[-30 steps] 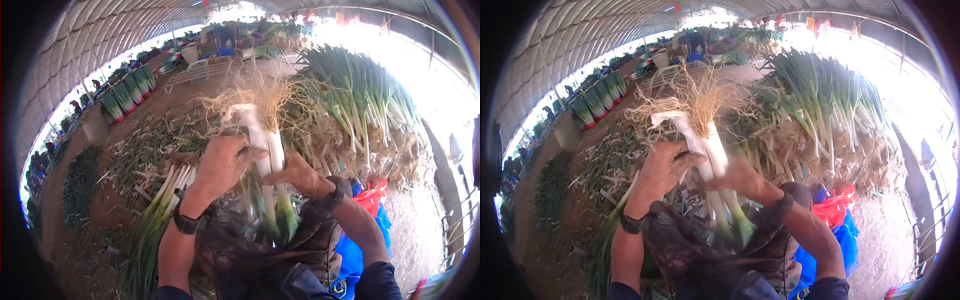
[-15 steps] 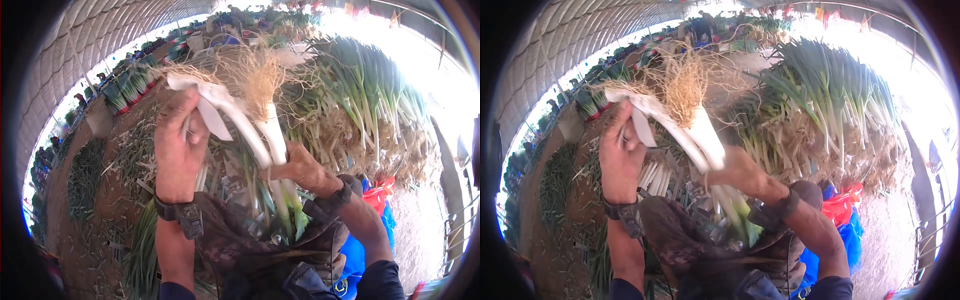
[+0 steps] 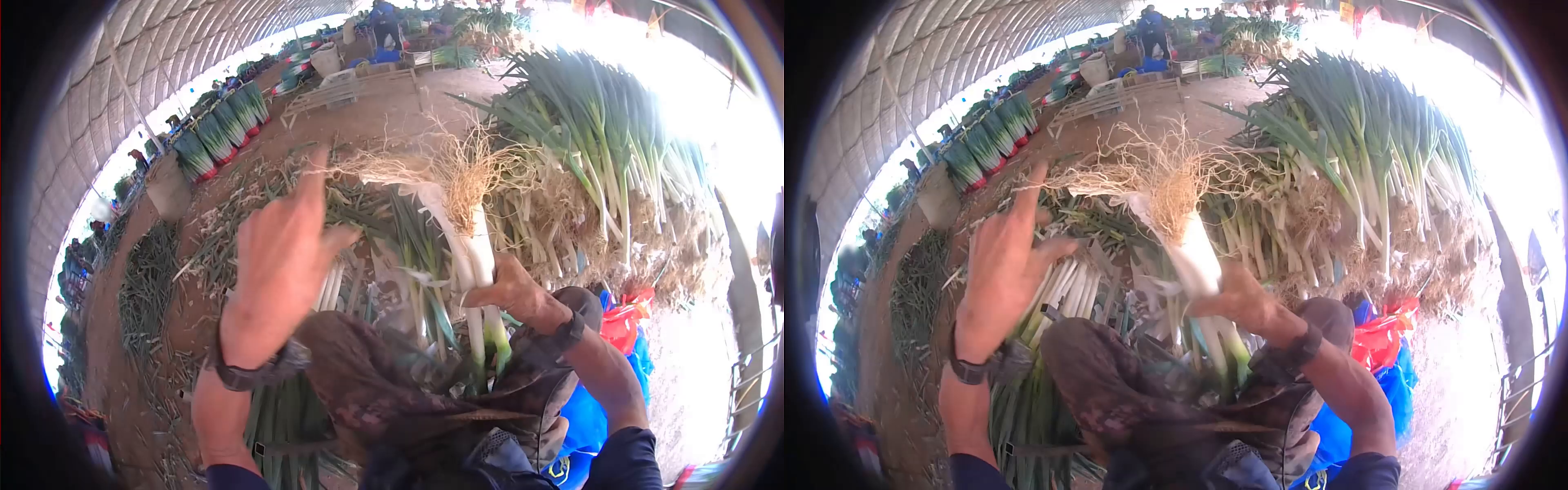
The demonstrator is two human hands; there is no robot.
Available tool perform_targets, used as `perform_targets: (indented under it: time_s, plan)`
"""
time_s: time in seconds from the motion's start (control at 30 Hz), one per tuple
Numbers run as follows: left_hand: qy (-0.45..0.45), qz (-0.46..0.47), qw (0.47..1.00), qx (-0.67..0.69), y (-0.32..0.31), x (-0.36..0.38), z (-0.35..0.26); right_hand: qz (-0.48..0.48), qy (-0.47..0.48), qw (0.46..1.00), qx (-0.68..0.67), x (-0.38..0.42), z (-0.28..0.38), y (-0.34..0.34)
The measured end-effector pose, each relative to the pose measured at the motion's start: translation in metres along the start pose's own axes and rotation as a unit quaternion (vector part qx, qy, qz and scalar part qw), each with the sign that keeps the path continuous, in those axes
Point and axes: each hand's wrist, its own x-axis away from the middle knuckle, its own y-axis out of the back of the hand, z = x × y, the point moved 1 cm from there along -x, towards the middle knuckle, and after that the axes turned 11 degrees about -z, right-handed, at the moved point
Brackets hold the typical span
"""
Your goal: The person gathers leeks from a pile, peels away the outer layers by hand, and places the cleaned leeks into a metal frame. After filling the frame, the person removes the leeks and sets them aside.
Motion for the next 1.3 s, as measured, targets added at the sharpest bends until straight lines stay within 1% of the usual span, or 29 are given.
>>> perform_targets:
  time_s: [0.07,0.1,0.17,0.2,0.3,0.33,0.37,0.43,0.5,0.53,0.57,0.6,0.63,0.67,0.7,0.77,0.8,0.83,0.87,0.93,1.03,1.07,1.1,1.13,1.17,1.2,1.23,1.27,1.3]
  plan:
    - [-0.017,-0.179,0.975,0.127,0.001,-0.003,-0.021,0.022,0.017,0.999,0.029,-0.010,-0.026,0.006]
    - [-0.016,-0.181,0.975,0.124,-0.001,-0.006,-0.019,0.039,0.040,0.997,0.055,-0.014,-0.031,0.006]
    - [-0.108,-0.151,0.983,-0.004,-0.016,-0.017,-0.016,0.031,0.026,0.999,0.021,-0.011,-0.027,0.001]
    - [-0.108,-0.205,0.972,0.025,-0.022,-0.022,-0.012,0.021,0.008,1.000,-0.013,-0.009,-0.025,-0.001]
    - [-0.115,-0.274,0.955,-0.002,-0.027,-0.040,0.013,0.040,-0.023,0.999,-0.011,-0.004,-0.021,-0.003]
    - [-0.081,-0.290,0.953,-0.030,-0.025,-0.049,0.030,0.042,-0.026,0.999,-0.010,-0.002,-0.021,-0.002]
    - [-0.046,-0.305,0.950,-0.058,-0.022,-0.058,0.051,0.048,-0.037,0.996,0.064,-0.001,-0.021,0.002]
    - [0.123,-0.359,0.925,-0.025,0.003,-0.069,0.099,0.028,-0.103,0.973,0.206,0.006,0.005,0.005]
    - [0.236,-0.240,0.939,0.065,0.016,-0.072,0.141,-0.019,0.070,0.996,-0.057,0.004,-0.015,0.009]
    - [0.233,-0.226,0.943,0.073,0.005,-0.063,0.125,-0.032,0.107,0.990,0.082,-0.002,-0.016,0.021]
    - [0.186,-0.133,0.973,0.014,-0.002,-0.045,0.097,-0.041,0.143,0.964,0.221,-0.011,-0.014,0.033]
    - [0.136,-0.043,0.989,-0.048,-0.007,-0.029,0.075,-0.045,0.134,0.965,0.222,-0.014,-0.006,0.032]
    - [0.085,-0.025,0.995,0.051,-0.029,-0.014,0.063,-0.076,0.182,0.966,0.167,-0.017,0.012,0.024]
    - [0.072,0.049,0.990,0.111,-0.046,-0.004,0.048,-0.106,0.230,0.961,0.112,-0.023,0.025,0.020]
    - [0.107,0.111,0.934,0.322,-0.069,0.004,0.030,-0.107,0.228,0.961,0.116,-0.033,0.028,0.025]
    - [0.027,0.087,0.882,0.462,-0.106,0.027,-0.012,-0.058,0.401,0.873,0.271,-0.051,0.038,0.030]
    - [-0.011,0.023,0.847,0.531,-0.132,0.035,-0.031,-0.060,0.401,0.872,0.275,-0.054,0.046,0.029]
    - [-0.047,-0.039,0.800,0.596,-0.148,0.041,-0.050,-0.082,0.473,0.826,0.295,-0.053,0.059,0.025]
    - [-0.045,-0.038,0.798,0.599,-0.143,0.043,-0.067,-0.102,0.542,0.774,0.311,-0.051,0.069,0.021]
    - [0.118,0.078,0.645,0.751,-0.128,0.041,-0.089,-0.083,0.546,0.784,0.284,-0.052,0.078,0.018]
    - [0.144,0.087,0.624,0.763,-0.136,0.040,-0.098,-0.069,0.556,0.784,0.267,-0.047,0.095,0.012]
    - [0.144,0.088,0.623,0.764,-0.138,0.042,-0.098,-0.082,0.403,0.896,0.167,-0.042,0.102,0.007]
    - [0.167,0.069,0.615,0.768,-0.138,0.044,-0.097,-0.091,0.233,0.966,0.058,-0.041,0.104,0.003]
    - [0.190,0.050,0.606,0.771,-0.139,0.045,-0.096,-0.090,0.234,0.966,0.058,-0.040,0.104,0.000]
    - [0.190,0.049,0.606,0.771,-0.143,0.046,-0.092,-0.133,0.277,0.948,0.078,-0.040,0.106,0.000]
    - [0.209,-0.001,0.621,0.755,-0.147,0.047,-0.083,-0.176,0.320,0.926,0.097,-0.038,0.108,0.000]
    - [0.228,-0.051,0.634,0.737,-0.150,0.048,-0.076,-0.178,0.320,0.925,0.098,-0.037,0.109,0.000]
    - [0.251,-0.066,0.599,0.757,-0.148,0.048,-0.072,-0.230,0.301,0.920,0.102,-0.036,0.110,0.002]
    - [0.250,-0.065,0.599,0.758,-0.145,0.048,-0.074,-0.281,0.281,0.912,0.104,-0.036,0.111,0.004]
